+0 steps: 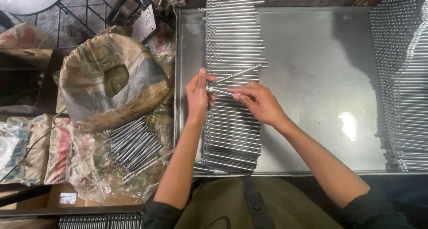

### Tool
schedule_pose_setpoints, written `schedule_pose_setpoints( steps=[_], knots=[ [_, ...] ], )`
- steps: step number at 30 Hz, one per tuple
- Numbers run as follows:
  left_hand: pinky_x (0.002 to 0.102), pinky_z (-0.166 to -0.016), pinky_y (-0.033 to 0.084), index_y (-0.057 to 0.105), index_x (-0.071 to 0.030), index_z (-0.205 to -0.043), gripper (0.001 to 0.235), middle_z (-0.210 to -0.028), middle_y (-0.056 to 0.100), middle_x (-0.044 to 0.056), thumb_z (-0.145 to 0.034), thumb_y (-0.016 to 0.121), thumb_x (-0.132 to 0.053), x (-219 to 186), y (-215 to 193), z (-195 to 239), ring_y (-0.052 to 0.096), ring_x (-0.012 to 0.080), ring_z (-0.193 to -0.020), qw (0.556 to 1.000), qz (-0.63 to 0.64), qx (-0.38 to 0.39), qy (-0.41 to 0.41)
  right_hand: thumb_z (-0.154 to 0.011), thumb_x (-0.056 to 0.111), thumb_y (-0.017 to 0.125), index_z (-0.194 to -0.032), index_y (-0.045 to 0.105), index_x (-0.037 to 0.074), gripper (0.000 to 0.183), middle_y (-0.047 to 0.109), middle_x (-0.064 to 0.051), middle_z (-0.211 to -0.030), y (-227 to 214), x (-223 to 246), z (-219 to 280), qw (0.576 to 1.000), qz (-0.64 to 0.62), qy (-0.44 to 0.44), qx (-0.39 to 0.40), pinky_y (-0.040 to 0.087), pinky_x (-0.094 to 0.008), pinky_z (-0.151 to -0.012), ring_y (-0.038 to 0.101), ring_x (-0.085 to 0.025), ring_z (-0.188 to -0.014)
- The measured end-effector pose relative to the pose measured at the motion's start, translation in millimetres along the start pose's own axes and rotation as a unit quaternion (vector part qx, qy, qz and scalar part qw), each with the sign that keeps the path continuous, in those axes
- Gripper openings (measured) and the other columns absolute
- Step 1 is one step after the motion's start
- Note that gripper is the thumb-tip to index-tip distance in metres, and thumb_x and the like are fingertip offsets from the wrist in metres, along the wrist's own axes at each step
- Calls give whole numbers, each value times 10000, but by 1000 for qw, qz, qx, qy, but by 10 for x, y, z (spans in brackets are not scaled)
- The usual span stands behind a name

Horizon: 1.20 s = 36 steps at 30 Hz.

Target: Organizing and aligning metal rods into neat rows within a metal tray.

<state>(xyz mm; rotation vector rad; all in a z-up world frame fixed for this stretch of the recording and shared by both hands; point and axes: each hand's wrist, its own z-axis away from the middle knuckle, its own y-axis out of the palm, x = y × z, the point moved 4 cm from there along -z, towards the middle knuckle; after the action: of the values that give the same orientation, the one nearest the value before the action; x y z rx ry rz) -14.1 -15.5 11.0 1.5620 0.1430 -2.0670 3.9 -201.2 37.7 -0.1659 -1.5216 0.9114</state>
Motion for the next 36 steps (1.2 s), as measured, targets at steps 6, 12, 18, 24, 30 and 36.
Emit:
schedule_pose_setpoints(
  steps=[6,12,18,24,30,36],
  knots=[
    [190,-205,238,565,-111,-699,479,-686,701,87,-1034,528,-450,83,37,-90,354,68,-264,998,68,9,-4,-1016,365,647,-1194,780,355,222,696,-63,-868,-15,33,-37,997,75,-12,-7,540,-469,-799,673,-309,-839],
    [221,-285,287,601,-93,-690,494,-682,715,87,-1058,488,-403,163,35,-30,398,105,-300,999,-40,-25,16,-1023,411,532,-1159,722,393,234,566,37,-909,192,73,85,956,278,-62,-71,567,-492,-666,699,-361,-727],
    [242,-392,303,642,-122,-649,535,-643,714,46,-1061,476,-420,122,24,-62,467,100,-430,992,-83,-45,78,-1030,356,574,-1186,755,390,241,611,41,-899,191,122,34,974,204,-75,-67,574,-488,-754,689,-289,-848],
    [241,-304,369,645,-89,-901,354,-908,756,84,-1007,618,-426,19,-450,-412,490,104,-375,993,27,-105,50,-1001,388,615,-1509,536,258,531,423,-131,-1566,117,-328,-166,925,324,-188,-71,205,-685,-1164,280,-416,-1505],
    [469,-1115,506,569,45,-1310,412,-1408,570,229,-921,703,24,35,-258,-481,547,393,-1330,986,47,35,153,-1033,442,529,-1587,398,201,618,313,-88,-1680,53,-416,31,953,282,-108,17,93,-715,-1174,216,-319,-1559],
    [460,-1279,184,372,-20,-1559,697,-1641,280,228,-941,695,-43,174,-2,-687,224,351,-1534,983,5,124,137,-1076,434,457,-1508,523,357,444,377,-6,-1657,107,-717,-485,929,318,-167,-94,279,-699,-1150,257,-284,-1549]
  ],
)
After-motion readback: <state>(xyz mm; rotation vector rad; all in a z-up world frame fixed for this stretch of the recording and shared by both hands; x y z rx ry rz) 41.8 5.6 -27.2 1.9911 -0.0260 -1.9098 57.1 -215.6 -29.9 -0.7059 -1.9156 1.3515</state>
